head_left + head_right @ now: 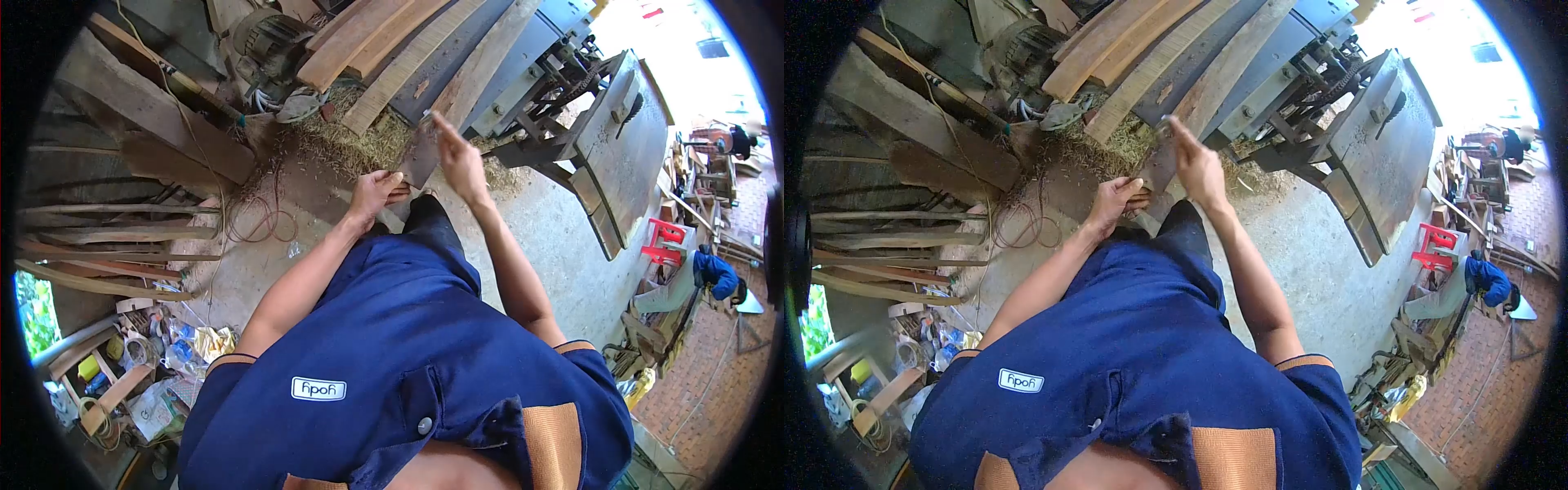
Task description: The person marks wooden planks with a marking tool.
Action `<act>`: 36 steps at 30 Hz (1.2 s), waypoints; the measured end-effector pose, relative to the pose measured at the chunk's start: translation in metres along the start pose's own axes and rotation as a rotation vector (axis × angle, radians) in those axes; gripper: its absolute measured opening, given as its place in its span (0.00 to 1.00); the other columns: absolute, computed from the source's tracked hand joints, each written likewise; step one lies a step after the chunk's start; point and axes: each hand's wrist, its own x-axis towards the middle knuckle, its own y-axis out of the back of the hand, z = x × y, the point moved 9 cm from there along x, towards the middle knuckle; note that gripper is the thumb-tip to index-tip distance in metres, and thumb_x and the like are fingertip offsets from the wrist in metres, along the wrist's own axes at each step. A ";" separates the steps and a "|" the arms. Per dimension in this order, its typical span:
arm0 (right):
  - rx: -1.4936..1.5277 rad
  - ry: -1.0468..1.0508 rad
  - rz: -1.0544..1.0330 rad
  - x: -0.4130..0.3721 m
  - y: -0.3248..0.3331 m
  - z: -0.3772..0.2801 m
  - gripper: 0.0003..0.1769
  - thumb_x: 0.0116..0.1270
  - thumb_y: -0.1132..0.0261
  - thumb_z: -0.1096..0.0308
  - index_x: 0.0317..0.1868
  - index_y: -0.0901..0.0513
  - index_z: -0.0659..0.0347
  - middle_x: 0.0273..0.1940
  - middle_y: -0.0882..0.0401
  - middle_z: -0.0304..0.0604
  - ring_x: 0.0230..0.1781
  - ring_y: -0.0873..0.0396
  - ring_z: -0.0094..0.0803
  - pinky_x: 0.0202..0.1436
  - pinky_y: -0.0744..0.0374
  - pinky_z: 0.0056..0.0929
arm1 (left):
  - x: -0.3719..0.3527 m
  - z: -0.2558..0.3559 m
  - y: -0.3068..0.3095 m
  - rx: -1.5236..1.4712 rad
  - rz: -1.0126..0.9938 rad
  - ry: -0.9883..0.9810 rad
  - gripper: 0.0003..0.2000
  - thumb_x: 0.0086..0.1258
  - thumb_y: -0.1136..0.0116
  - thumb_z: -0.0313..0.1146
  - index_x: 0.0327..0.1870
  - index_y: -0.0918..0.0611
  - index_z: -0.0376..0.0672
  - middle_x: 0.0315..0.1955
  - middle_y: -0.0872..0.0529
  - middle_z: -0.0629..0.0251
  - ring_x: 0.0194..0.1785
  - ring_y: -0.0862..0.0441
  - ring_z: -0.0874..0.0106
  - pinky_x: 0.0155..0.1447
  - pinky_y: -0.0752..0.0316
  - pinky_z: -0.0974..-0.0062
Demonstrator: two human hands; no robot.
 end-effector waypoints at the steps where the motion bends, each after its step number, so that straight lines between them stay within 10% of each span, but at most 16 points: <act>1: 0.099 0.114 0.106 0.006 0.015 -0.008 0.24 0.84 0.50 0.57 0.77 0.31 0.39 0.59 0.15 0.52 0.34 0.11 0.41 0.41 0.12 0.52 | 0.000 -0.001 0.002 -0.001 0.002 0.000 0.16 0.77 0.38 0.40 0.52 0.17 0.33 0.44 0.11 0.56 0.44 0.10 0.68 0.49 0.15 0.74; 2: 0.090 -0.151 0.024 0.009 0.030 -0.012 0.25 0.83 0.47 0.57 0.78 0.32 0.40 0.59 0.15 0.54 0.33 0.11 0.38 0.37 0.12 0.46 | -0.001 -0.001 0.002 -0.004 -0.010 0.007 0.16 0.78 0.39 0.40 0.52 0.17 0.33 0.44 0.11 0.57 0.44 0.10 0.69 0.49 0.15 0.74; 4: -0.003 0.050 0.080 0.011 0.032 -0.028 0.26 0.82 0.46 0.59 0.78 0.33 0.41 0.55 0.13 0.53 0.29 0.13 0.36 0.32 0.12 0.39 | 0.000 0.000 -0.001 -0.002 -0.039 0.012 0.16 0.78 0.39 0.39 0.52 0.18 0.34 0.43 0.11 0.58 0.44 0.11 0.70 0.50 0.15 0.73; 7: -0.428 0.211 -0.478 -0.011 -0.043 -0.032 0.32 0.76 0.39 0.59 0.78 0.34 0.41 0.31 0.13 0.50 0.28 0.13 0.46 0.31 0.16 0.44 | -0.001 -0.003 0.000 -0.062 -0.025 0.057 0.19 0.76 0.37 0.41 0.56 0.21 0.34 0.44 0.13 0.61 0.45 0.13 0.70 0.54 0.15 0.71; 16: -0.725 0.295 0.129 0.029 0.055 0.019 0.22 0.78 0.41 0.56 0.70 0.24 0.40 0.37 0.13 0.40 0.26 0.14 0.39 0.24 0.18 0.38 | 0.005 -0.011 -0.014 -0.136 -0.113 0.130 0.21 0.75 0.35 0.42 0.57 0.23 0.34 0.47 0.14 0.57 0.49 0.13 0.68 0.56 0.14 0.70; 36: -0.593 0.269 0.045 0.057 0.033 0.028 0.23 0.77 0.42 0.57 0.71 0.23 0.35 0.34 0.16 0.42 0.30 0.14 0.47 0.32 0.16 0.44 | 0.016 0.013 0.038 -0.151 0.113 -0.061 0.15 0.74 0.33 0.43 0.43 0.19 0.38 0.35 0.14 0.63 0.36 0.13 0.73 0.47 0.11 0.70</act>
